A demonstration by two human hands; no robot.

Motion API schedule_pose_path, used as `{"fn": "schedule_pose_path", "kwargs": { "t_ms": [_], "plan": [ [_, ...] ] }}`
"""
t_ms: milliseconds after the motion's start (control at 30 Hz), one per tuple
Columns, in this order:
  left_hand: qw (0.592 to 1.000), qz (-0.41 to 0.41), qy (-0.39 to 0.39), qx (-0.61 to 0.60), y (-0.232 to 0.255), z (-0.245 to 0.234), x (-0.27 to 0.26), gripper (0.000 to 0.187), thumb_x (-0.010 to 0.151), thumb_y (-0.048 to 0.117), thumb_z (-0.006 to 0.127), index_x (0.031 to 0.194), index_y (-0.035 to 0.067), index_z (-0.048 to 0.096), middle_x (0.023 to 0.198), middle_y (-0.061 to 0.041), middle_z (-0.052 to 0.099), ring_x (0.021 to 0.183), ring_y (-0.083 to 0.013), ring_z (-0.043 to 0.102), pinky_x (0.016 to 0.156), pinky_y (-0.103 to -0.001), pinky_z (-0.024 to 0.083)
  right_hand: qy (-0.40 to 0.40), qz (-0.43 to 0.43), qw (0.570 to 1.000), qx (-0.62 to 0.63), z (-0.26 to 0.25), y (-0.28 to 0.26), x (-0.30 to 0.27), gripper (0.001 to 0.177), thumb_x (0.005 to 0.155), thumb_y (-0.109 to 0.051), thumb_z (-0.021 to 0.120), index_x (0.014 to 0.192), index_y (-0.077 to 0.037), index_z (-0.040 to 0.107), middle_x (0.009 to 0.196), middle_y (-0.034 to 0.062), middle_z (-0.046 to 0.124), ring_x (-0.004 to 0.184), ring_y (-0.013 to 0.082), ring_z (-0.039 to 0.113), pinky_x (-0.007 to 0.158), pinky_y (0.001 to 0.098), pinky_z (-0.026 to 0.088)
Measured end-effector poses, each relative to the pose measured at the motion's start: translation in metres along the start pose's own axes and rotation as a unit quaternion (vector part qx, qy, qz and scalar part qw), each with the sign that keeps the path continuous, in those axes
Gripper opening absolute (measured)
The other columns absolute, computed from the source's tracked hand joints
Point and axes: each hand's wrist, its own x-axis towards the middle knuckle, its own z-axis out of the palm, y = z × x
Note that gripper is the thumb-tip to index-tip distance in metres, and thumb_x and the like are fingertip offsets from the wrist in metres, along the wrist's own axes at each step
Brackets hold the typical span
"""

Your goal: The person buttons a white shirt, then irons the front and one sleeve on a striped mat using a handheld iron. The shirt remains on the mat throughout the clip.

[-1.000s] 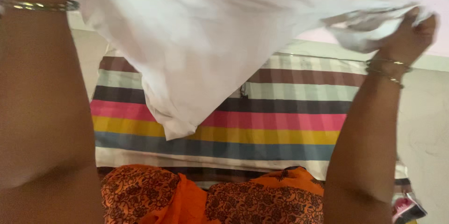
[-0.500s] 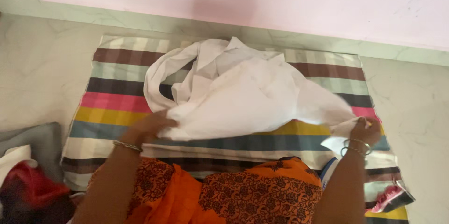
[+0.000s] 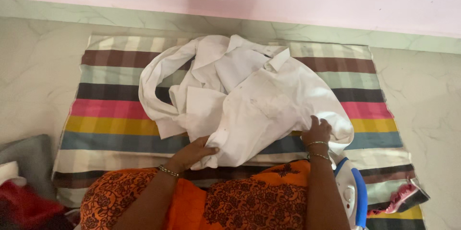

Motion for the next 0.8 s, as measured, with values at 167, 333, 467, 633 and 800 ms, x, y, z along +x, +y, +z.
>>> {"fn": "schedule_pose_path", "kwargs": {
  "t_ms": [167, 333, 467, 633, 800],
  "plan": [
    [0.998, -0.044, -0.043, 0.033, 0.022, 0.014, -0.018, 0.085, 0.086, 0.046, 0.066, 0.157, 0.012, 0.033, 0.140, -0.013, 0.066, 0.118, -0.0241, 0.060, 0.097, -0.038, 0.050, -0.392, -0.044, 0.753, 0.526, -0.094, -0.127, -0.035, 0.063, 0.086, -0.017, 0.061, 0.147, -0.017, 0.046, 0.110, 0.0127, 0.073, 0.095, 0.0233, 0.074, 0.081, 0.0372, 0.063],
    [0.979, 0.057, -0.191, 0.049, 0.008, 0.033, -0.017, 0.094, 0.089, 0.043, 0.073, 0.164, 0.015, 0.024, 0.163, -0.012, 0.034, 0.142, -0.0300, 0.044, 0.113, -0.041, 0.043, -0.450, -0.193, 0.781, 0.387, -0.174, -0.220, -0.074, 0.062, 0.078, -0.016, 0.082, 0.135, -0.013, 0.058, 0.101, 0.0048, 0.076, 0.091, 0.0173, 0.071, 0.079, 0.0336, 0.057],
    [0.971, 0.105, -0.193, -0.099, 0.016, 0.031, -0.019, 0.087, 0.088, 0.037, 0.077, 0.161, 0.013, 0.037, 0.165, -0.018, 0.037, 0.145, -0.0435, 0.044, 0.116, -0.043, 0.045, -0.359, -0.169, 0.813, 0.427, -0.161, -0.181, -0.065, 0.025, 0.093, -0.018, 0.072, 0.114, -0.006, 0.073, 0.090, 0.0048, 0.077, 0.075, 0.0185, 0.071, 0.070, 0.0324, 0.057],
    [0.831, 0.192, 0.126, 0.506, 0.014, 0.015, 0.007, 0.098, 0.070, 0.008, 0.081, 0.157, 0.024, 0.039, 0.163, -0.017, 0.028, 0.148, -0.0406, 0.026, 0.115, -0.052, 0.032, -0.282, -0.036, 0.766, 0.576, -0.133, -0.040, -0.087, 0.036, 0.093, -0.006, 0.069, 0.128, 0.000, 0.067, 0.093, 0.0094, 0.069, 0.072, 0.0177, 0.059, 0.062, 0.0317, 0.050],
    [0.824, 0.181, 0.233, 0.483, -0.010, 0.019, 0.027, 0.089, 0.075, 0.021, 0.087, 0.151, 0.031, 0.042, 0.160, -0.012, 0.032, 0.149, -0.0416, 0.027, 0.119, -0.057, 0.023, -0.223, -0.022, 0.698, 0.681, -0.105, 0.077, -0.124, 0.056, 0.088, -0.004, 0.067, 0.142, -0.002, 0.054, 0.109, 0.0114, 0.072, 0.091, 0.0179, 0.066, 0.078, 0.0335, 0.056]
  ]
}}
